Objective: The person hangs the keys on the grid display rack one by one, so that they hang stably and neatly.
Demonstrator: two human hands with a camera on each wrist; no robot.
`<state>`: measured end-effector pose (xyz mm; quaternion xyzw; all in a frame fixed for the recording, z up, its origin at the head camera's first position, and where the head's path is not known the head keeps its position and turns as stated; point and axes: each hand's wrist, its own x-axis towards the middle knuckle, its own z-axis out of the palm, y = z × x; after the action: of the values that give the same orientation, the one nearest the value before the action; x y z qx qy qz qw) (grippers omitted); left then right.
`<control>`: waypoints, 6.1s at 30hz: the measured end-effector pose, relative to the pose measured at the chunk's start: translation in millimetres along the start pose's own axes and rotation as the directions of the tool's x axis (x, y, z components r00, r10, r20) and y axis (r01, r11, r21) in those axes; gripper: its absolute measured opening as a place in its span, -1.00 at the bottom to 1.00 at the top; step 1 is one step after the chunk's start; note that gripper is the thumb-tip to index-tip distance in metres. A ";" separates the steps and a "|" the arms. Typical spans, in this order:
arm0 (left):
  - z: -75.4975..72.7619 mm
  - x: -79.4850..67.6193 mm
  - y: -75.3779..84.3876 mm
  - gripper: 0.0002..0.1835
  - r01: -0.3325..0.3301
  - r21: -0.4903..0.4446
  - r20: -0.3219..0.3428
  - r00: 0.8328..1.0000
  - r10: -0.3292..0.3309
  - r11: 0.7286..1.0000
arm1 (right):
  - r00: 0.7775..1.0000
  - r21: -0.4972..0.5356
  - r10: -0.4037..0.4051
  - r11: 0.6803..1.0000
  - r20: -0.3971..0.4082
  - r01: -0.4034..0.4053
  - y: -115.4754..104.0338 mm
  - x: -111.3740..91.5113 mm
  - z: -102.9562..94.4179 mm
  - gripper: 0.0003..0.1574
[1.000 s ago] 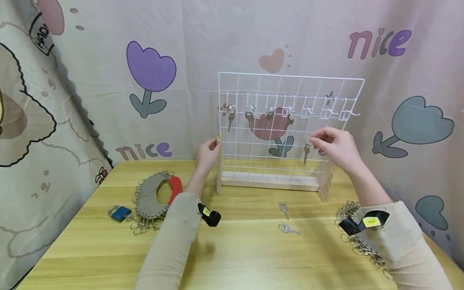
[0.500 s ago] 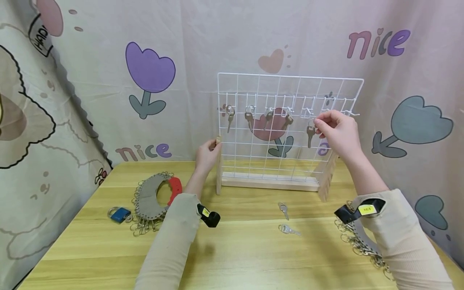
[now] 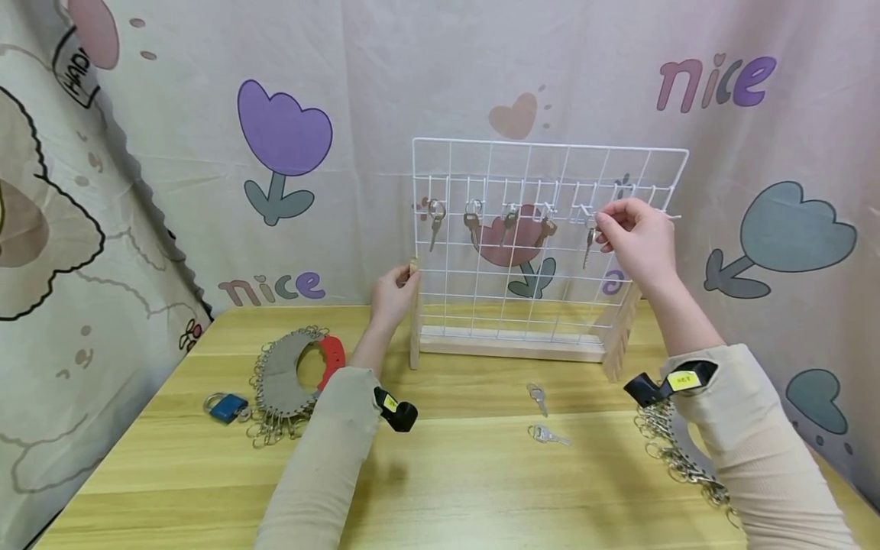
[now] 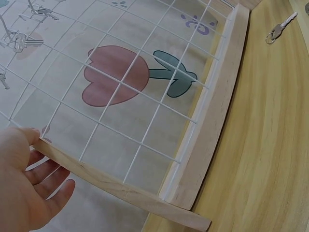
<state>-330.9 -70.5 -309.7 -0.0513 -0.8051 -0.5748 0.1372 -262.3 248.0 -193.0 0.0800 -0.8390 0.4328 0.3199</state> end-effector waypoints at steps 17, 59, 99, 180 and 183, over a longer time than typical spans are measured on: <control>-0.5 -0.7 -0.4 -0.56 0.006 0.002 0.004 1.000 -0.006 1.000 | 1.000 -0.040 -0.009 0.999 -0.017 0.009 6.1 0.6 9.8 -0.79; -0.9 -0.3 1.7 -0.55 0.024 0.007 0.017 1.000 -0.024 1.000 | 0.916 -0.003 0.143 0.988 0.376 -0.153 105.8 -104.7 55.1 -0.70; -0.8 1.2 -1.2 -0.55 0.032 0.026 0.023 0.999 -0.032 0.999 | 0.747 -0.134 0.136 0.989 0.650 -0.064 138.2 -133.1 102.6 -0.83; -0.3 -0.6 -0.1 -0.56 -0.003 0.005 0.004 1.000 0.003 1.000 | 0.985 -0.197 0.087 0.979 0.146 -0.057 25.6 -12.6 -52.7 -0.53; 0.2 -1.0 -1.7 -0.56 -0.005 0.007 0.006 1.000 0.005 1.000 | 0.988 -0.180 0.097 0.981 0.118 -0.074 22.8 -11.8 -52.3 -0.51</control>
<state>-330.4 -70.8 -311.5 -0.0544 -0.8072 -0.5717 0.1364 -238.0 300.9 -193.5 0.0425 -0.8951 0.3648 0.2530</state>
